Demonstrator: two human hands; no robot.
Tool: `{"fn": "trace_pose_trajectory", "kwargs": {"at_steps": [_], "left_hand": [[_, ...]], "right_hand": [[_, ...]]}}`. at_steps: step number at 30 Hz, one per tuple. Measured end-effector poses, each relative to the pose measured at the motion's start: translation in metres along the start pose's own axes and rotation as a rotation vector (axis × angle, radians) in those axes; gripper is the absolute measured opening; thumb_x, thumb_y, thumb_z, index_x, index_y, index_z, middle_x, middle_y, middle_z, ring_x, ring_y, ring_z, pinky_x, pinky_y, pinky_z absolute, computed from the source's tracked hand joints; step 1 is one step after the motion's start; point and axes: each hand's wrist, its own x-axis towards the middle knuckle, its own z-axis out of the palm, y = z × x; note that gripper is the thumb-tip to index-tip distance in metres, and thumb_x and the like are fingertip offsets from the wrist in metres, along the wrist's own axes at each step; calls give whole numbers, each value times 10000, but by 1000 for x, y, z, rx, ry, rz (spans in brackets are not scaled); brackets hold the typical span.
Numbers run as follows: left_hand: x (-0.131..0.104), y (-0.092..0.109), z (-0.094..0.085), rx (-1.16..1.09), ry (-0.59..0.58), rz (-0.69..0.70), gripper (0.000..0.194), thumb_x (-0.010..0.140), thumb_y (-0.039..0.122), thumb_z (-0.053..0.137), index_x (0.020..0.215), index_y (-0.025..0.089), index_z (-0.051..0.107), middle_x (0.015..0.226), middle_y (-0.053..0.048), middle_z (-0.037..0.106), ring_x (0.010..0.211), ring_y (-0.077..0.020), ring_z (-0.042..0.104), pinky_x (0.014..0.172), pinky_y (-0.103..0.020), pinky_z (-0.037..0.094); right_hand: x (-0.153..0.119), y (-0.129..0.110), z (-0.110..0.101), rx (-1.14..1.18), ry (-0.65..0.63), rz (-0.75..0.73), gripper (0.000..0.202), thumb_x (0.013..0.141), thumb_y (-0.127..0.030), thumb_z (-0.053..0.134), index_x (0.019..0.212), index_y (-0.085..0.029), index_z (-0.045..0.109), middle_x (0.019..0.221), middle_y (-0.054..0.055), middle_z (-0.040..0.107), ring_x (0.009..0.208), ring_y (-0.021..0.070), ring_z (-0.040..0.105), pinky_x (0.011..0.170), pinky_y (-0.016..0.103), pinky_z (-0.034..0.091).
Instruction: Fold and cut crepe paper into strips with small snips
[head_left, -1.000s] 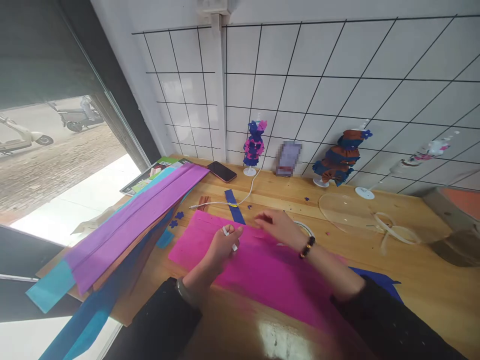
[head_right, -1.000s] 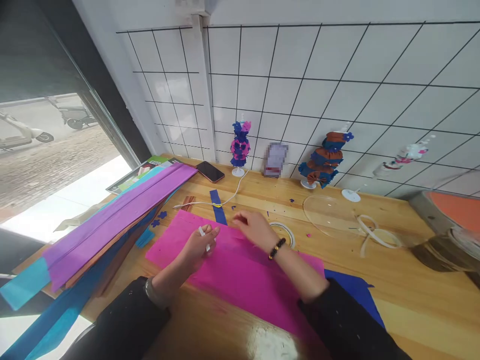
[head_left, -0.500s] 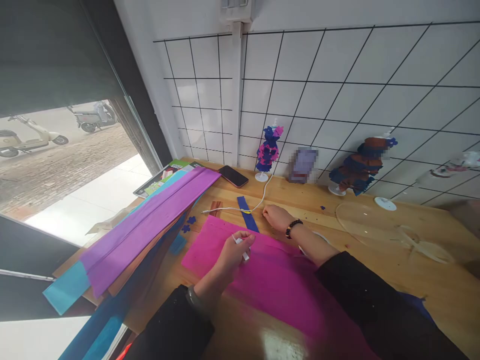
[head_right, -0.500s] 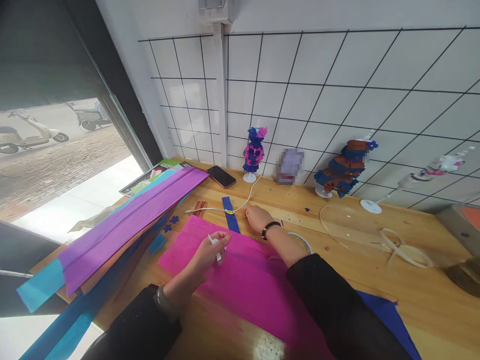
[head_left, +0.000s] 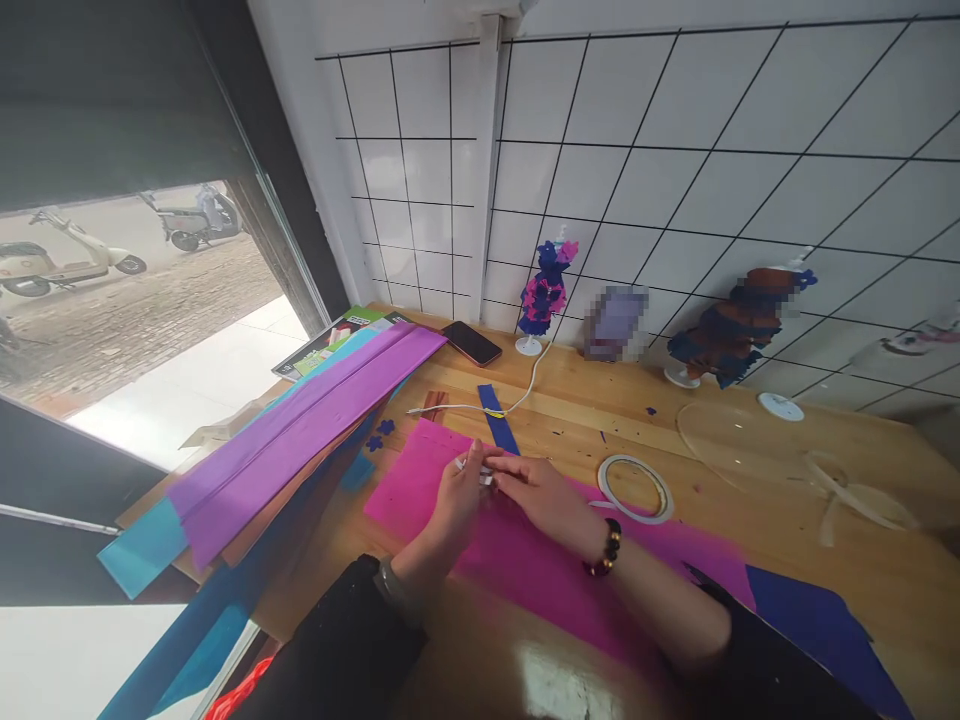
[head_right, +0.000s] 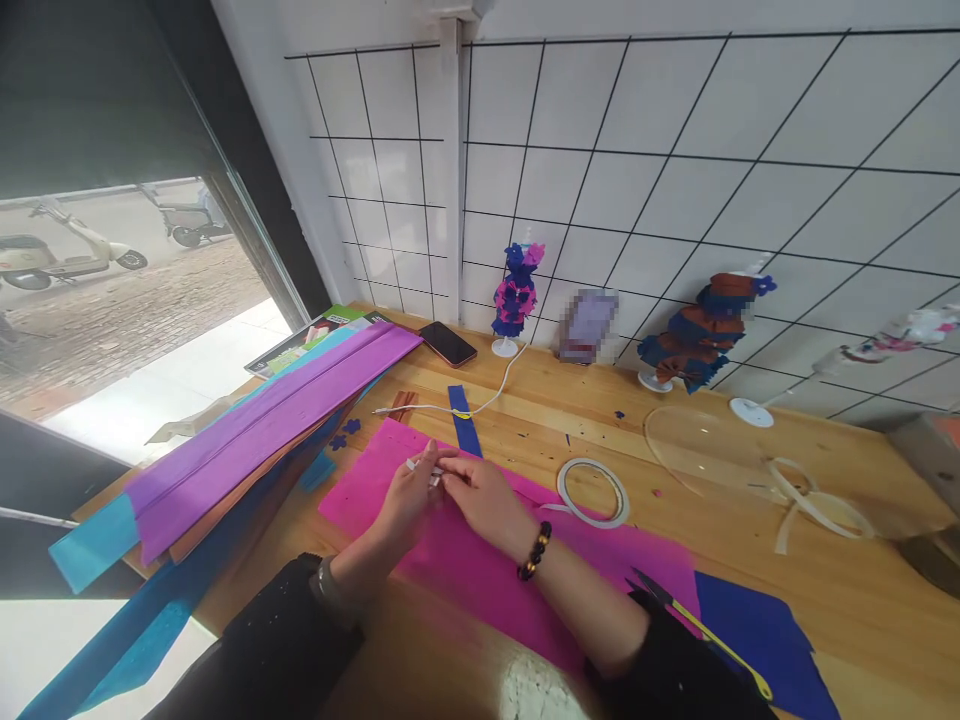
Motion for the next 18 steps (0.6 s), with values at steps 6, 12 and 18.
{"fn": "trace_pose_trajectory", "kwargs": {"at_steps": [6, 12, 18], "left_hand": [[-1, 4, 0, 17, -54, -6, 541, 677, 524, 643, 1035, 131, 544, 425, 124, 247, 355, -25, 190, 393, -183, 143], [-3, -1, 5, 87, -176, -72, 567, 684, 489, 641, 1100, 124, 518, 438, 116, 291, 354, -25, 204, 402, -197, 122], [-3, 2, 6, 81, -212, -126, 603, 687, 486, 634, 1133, 112, 478, 424, 124, 295, 346, -26, 180, 401, -202, 108]], "right_hand": [[11, 90, -81, -263, 238, 289, 302, 888, -236, 386, 1074, -140, 603, 1029, 102, 645, 912, 161, 591, 808, 304, 450], [7, 177, -139, -546, 279, 559, 307, 853, -336, 519, 1102, -157, 537, 1130, 72, 554, 975, 182, 554, 832, 409, 460], [12, 191, -141, -598, 216, 564, 318, 852, -335, 521, 1113, -154, 530, 1129, 75, 551, 964, 182, 557, 814, 400, 470]]}}
